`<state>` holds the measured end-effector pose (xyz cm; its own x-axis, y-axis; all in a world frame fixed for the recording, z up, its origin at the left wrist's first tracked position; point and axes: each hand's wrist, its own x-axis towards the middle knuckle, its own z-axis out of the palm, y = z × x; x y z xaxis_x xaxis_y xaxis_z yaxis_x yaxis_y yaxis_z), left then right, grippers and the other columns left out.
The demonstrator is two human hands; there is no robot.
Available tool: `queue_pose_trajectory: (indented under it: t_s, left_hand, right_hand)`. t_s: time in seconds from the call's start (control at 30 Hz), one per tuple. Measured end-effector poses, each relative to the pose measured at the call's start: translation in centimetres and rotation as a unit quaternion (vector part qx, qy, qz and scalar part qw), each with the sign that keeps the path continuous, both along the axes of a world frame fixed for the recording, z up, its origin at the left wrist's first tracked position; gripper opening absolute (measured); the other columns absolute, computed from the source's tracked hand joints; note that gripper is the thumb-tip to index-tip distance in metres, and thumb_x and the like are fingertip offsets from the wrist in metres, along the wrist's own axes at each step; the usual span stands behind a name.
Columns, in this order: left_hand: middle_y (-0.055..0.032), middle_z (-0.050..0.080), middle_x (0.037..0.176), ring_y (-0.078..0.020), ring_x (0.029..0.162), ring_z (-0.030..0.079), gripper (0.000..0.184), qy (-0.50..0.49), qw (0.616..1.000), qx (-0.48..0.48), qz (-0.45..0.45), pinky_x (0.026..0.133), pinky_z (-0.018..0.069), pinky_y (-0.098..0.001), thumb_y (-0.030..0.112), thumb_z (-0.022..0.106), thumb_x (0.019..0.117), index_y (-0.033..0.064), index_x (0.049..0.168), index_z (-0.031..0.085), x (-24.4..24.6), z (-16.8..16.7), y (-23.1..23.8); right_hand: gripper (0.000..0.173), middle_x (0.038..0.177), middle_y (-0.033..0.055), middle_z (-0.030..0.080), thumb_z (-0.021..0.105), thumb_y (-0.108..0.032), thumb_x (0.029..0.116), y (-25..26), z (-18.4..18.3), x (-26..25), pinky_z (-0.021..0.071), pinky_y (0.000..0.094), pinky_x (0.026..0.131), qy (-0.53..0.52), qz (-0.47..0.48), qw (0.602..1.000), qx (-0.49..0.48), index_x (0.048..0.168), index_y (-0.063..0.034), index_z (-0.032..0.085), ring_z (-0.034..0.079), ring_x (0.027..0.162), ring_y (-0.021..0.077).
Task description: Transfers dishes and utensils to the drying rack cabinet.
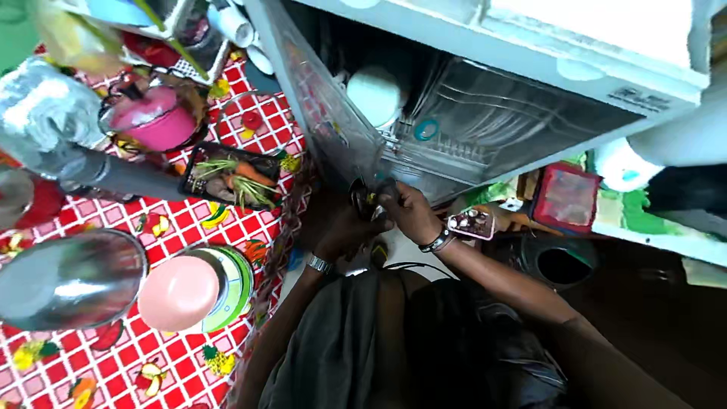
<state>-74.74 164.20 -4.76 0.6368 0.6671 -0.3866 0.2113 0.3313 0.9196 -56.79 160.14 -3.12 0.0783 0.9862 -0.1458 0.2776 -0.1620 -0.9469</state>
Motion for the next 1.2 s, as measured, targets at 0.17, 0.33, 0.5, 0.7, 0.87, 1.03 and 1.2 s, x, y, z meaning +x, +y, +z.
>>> queue_pose_trajectory:
  t_s: [0.17, 0.33, 0.5, 0.7, 0.87, 1.03, 1.2]
  left_hand:
    - [-0.0023, 0.066, 0.072, -0.008, 0.052, 0.056, 0.021, 0.016, 1.0, -0.009, 0.019, 0.047, 0.0489, -0.0222, 0.024, 0.069, 0.0983, 0.0061, 0.109, 0.069, 1.8, -1.3, -2.0]
    - [0.0033, 0.059, 0.065, -0.0028, 0.05, 0.047, 0.013, 0.011, 0.995, -0.041, 0.092, 0.046, 0.0413, -0.0183, 0.017, 0.061, 0.1024, 0.0075, 0.097, 0.069, 1.5, -0.9, -5.1]
    - [0.0029, 0.057, 0.066, -0.005, 0.051, 0.049, 0.011, 0.011, 0.986, -0.023, 0.167, 0.048, 0.0454, -0.0203, 0.02, 0.066, 0.1001, 0.0089, 0.1, 0.066, -0.3, -1.0, -8.3]
    - [-0.002, 0.06, 0.073, -0.0109, 0.057, 0.054, 0.023, 0.142, 0.964, 0.036, 0.224, 0.055, 0.0498, -0.0295, 0.026, 0.071, 0.0976, 0.0068, 0.108, 0.064, -1.1, -1.7, -11.9]
    - [-0.0063, 0.062, 0.069, -0.0171, 0.06, 0.057, 0.025, 0.242, 0.941, 0.104, 0.211, 0.06, 0.0507, -0.0412, 0.027, 0.074, 0.0955, 0.0044, 0.087, 0.07, -2.5, -2.5, -16.0]
    - [-0.0096, 0.063, 0.071, -0.0207, 0.059, 0.057, 0.03, 0.261, 0.926, 0.03, 0.272, 0.058, 0.0498, -0.0435, 0.033, 0.074, 0.0955, 0.004, 0.092, 0.07, -4.2, -3.3, -22.4]
    - [-0.0074, 0.065, 0.069, -0.0143, 0.049, 0.058, 0.032, 0.229, 0.9, -0.069, 0.364, 0.049, 0.0526, -0.0311, 0.033, 0.072, 0.0975, 0.0026, 0.104, 0.068, -4.2, -2.2, -26.4]
  right_hand:
    - [0.023, 0.097, 0.0084, 0.073, 0.049, -0.019, 0.1081, -0.5, -1.4, 3.4, 0.0611, 0.0378, 0.073, 0.195, -0.163, 0.967, -0.031, 0.118, -0.0026, 0.061, 0.071, 0.082, 0.0174]
    - [0.018, 0.089, -0.0006, 0.065, 0.054, -0.028, 0.1074, 1.4, -0.2, 7.5, 0.0602, 0.0306, 0.066, 0.368, -0.222, 0.903, 0.004, 0.122, -0.0177, 0.05, 0.064, 0.067, 0.0117]
    - [0.03, 0.084, 0.0012, 0.064, 0.05, -0.034, 0.1084, 0.5, -0.8, 5.5, 0.0467, 0.0248, 0.046, 0.2, -0.039, 0.979, -0.026, 0.131, -0.014, 0.049, 0.052, 0.053, 0.0092]
    - [0.055, 0.079, 0.0044, 0.064, 0.075, -0.05, 0.0886, -2.6, -0.9, -0.6, 0.0496, 0.0332, 0.052, 0.08, 0.175, 0.976, -0.099, 0.125, -0.0111, 0.065, 0.055, 0.059, 0.0132]
    - [0.043, 0.064, 0.0071, 0.053, 0.058, -0.05, 0.1017, -4.8, -1.8, -3.8, 0.0416, 0.0348, 0.043, 0.016, 0.192, 0.971, -0.138, 0.098, -0.007, 0.065, 0.046, 0.045, 0.0169]
    - [0.043, 0.095, 0.007, 0.067, 0.038, -0.035, 0.1113, -5.2, -2.5, -3.6, 0.0542, 0.0318, 0.057, 0.058, 0.169, 0.979, -0.093, 0.126, -0.0042, 0.064, 0.058, 0.063, 0.0111]
    - [0.044, 0.102, 0.0127, 0.073, 0.029, -0.035, 0.1138, -6.3, -1.8, -3.1, 0.0654, 0.0474, 0.078, 0.21, 0.052, 0.969, -0.121, 0.127, 0.0002, 0.052, 0.075, 0.086, 0.0264]
